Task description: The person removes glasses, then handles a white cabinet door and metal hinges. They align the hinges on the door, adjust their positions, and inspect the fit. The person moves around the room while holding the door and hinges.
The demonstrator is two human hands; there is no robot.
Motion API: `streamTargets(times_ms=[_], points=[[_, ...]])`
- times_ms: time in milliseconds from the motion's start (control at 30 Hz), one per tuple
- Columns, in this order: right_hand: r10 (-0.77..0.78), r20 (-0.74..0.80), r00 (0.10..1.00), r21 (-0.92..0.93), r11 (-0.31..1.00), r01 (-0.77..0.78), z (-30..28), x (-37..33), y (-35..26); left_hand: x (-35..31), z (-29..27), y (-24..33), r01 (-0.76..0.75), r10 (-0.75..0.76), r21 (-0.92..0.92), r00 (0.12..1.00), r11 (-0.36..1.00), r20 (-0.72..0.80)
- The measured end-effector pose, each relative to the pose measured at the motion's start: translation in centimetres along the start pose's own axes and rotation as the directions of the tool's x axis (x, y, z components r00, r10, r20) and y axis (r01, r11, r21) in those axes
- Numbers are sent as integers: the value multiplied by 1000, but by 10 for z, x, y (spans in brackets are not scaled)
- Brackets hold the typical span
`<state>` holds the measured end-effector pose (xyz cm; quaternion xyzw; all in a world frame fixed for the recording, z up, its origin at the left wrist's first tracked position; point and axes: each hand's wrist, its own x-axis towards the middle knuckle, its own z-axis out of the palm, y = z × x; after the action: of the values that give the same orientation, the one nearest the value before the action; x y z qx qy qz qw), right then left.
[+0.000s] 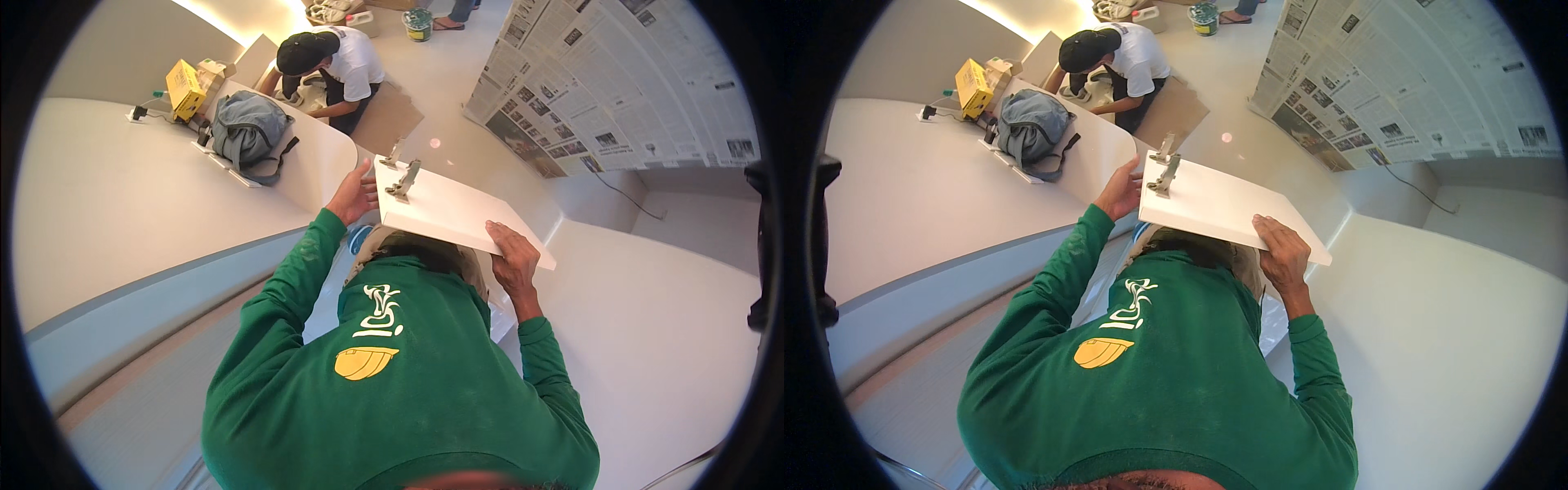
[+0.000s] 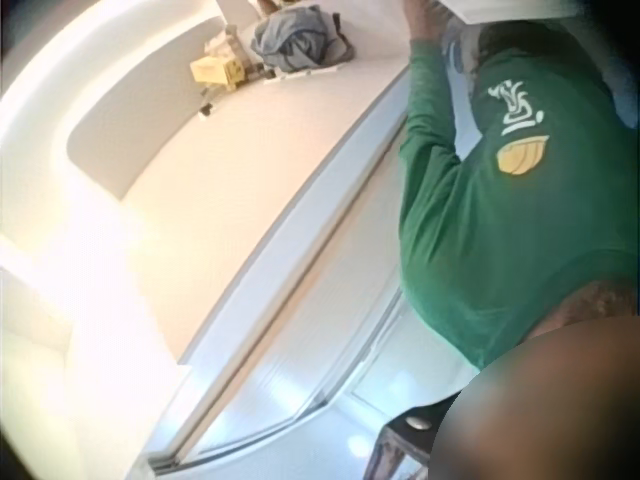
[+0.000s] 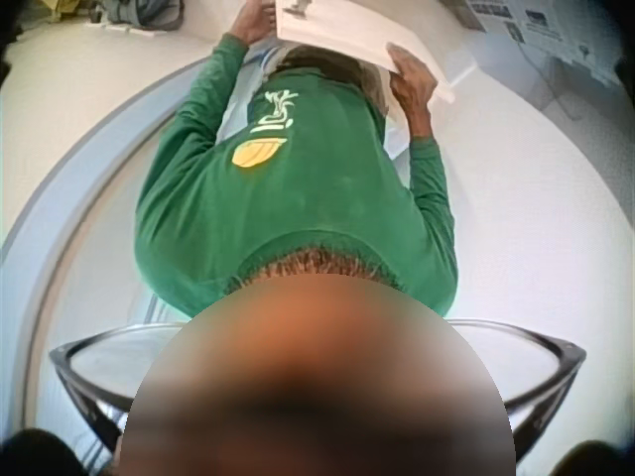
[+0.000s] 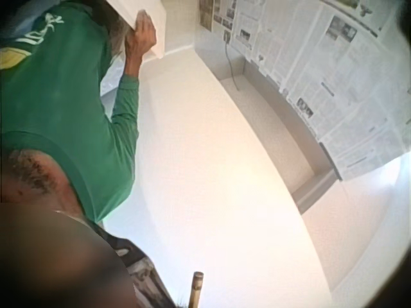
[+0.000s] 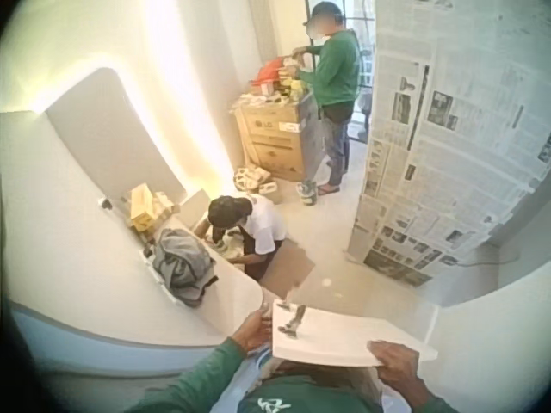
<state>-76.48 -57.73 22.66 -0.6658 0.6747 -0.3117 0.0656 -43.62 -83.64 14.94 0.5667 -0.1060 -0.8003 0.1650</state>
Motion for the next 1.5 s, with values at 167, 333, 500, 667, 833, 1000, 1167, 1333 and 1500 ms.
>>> streamTargets(times_ms=[167, 333, 500, 667, 833, 1000, 1167, 1333, 1500], points=[[-206, 126, 970, 59, 978, 200, 4, 40, 59, -2, 39, -9, 4, 39, -182, 972, 983, 232], [-257, 242, 936, 182, 959, 216, 42, 68, 129, 3, 52, -18, 4, 11, -201, 997, 980, 74], [-39, 307, 951, 94, 996, 10, 108, 73, 188, 34, 88, -33, 36, -28, -175, 998, 984, 49], [483, 412, 773, 56, 833, -550, 135, 42, 207, 129, 112, -35, -75, 79, 35, 990, 997, -116], [728, 484, 485, 16, 547, -837, 107, -8, 223, 236, 94, -12, -92, 110, 78, 956, 993, -270], [829, 477, 292, -116, 388, -914, 83, -67, 213, 331, 52, 4, -135, 126, 11, 888, 991, -442], [871, 473, 134, -173, 241, -955, 89, -83, 189, 403, 1, 31, -145, 121, -3, 838, 989, -533], [875, 483, 30, -157, 120, -980, 114, -63, 178, 442, -37, 58, -71, 82, 42, 807, 997, -584], [856, 515, 41, -183, 157, -971, 131, -40, 182, 476, -65, 68, -67, 53, 4, 747, 998, -663]])
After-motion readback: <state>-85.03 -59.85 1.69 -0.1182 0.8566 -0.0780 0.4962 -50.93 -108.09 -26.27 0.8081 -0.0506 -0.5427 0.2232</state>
